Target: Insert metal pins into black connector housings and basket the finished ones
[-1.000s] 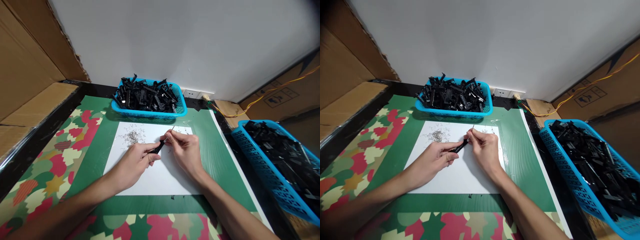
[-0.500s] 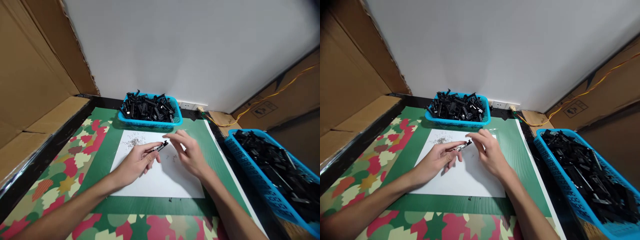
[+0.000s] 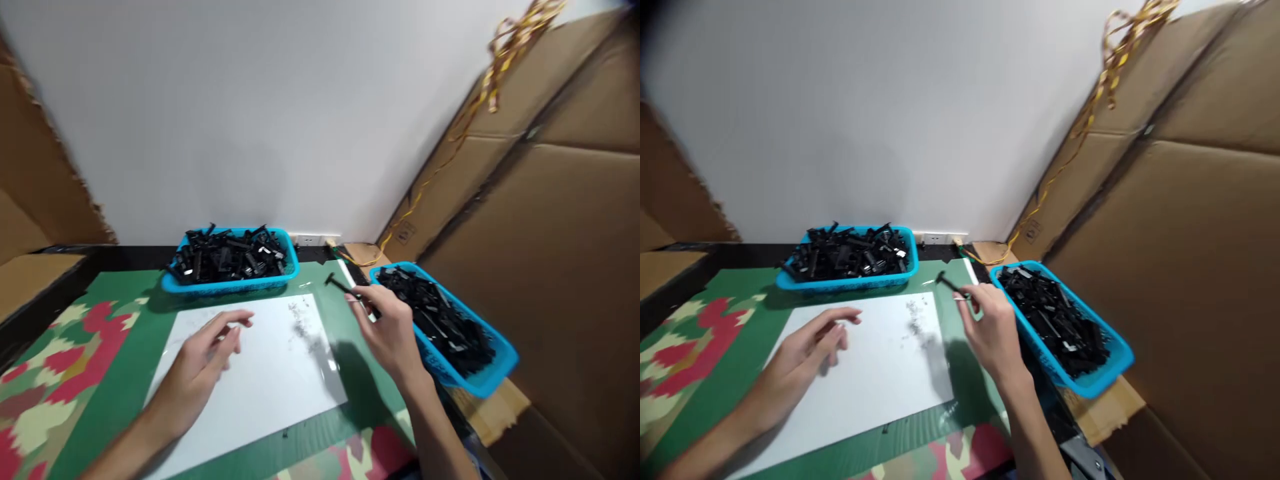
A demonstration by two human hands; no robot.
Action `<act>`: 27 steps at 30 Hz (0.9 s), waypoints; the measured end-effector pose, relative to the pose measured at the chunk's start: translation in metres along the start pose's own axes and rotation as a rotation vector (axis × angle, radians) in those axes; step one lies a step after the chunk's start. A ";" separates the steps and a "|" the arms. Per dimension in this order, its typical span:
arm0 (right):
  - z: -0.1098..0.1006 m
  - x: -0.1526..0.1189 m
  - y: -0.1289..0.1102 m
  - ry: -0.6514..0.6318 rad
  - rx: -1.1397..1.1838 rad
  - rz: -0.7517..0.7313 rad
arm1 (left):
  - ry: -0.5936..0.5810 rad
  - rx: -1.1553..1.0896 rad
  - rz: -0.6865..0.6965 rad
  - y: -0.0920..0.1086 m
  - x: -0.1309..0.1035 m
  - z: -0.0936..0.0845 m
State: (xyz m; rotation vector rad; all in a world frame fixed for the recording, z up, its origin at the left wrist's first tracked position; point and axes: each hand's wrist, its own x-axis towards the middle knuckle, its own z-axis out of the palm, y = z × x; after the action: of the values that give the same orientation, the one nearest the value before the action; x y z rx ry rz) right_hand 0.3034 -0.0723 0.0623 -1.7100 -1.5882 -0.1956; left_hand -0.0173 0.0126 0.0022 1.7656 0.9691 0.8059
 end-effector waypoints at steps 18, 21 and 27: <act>0.037 0.099 0.006 -0.231 0.077 0.060 | 0.223 0.361 0.204 -0.019 0.016 -0.025; 0.095 0.135 -0.011 -0.325 0.125 0.060 | 0.205 0.354 0.207 -0.018 0.016 -0.022; 0.163 0.171 -0.017 -0.455 0.175 0.131 | 0.175 0.327 0.249 -0.009 0.013 -0.018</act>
State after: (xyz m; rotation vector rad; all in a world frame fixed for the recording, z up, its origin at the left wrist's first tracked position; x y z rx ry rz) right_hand 0.2608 0.1606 0.0584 -1.7932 -1.7405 0.4146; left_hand -0.0291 0.0337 0.0015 2.1564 1.0537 1.0173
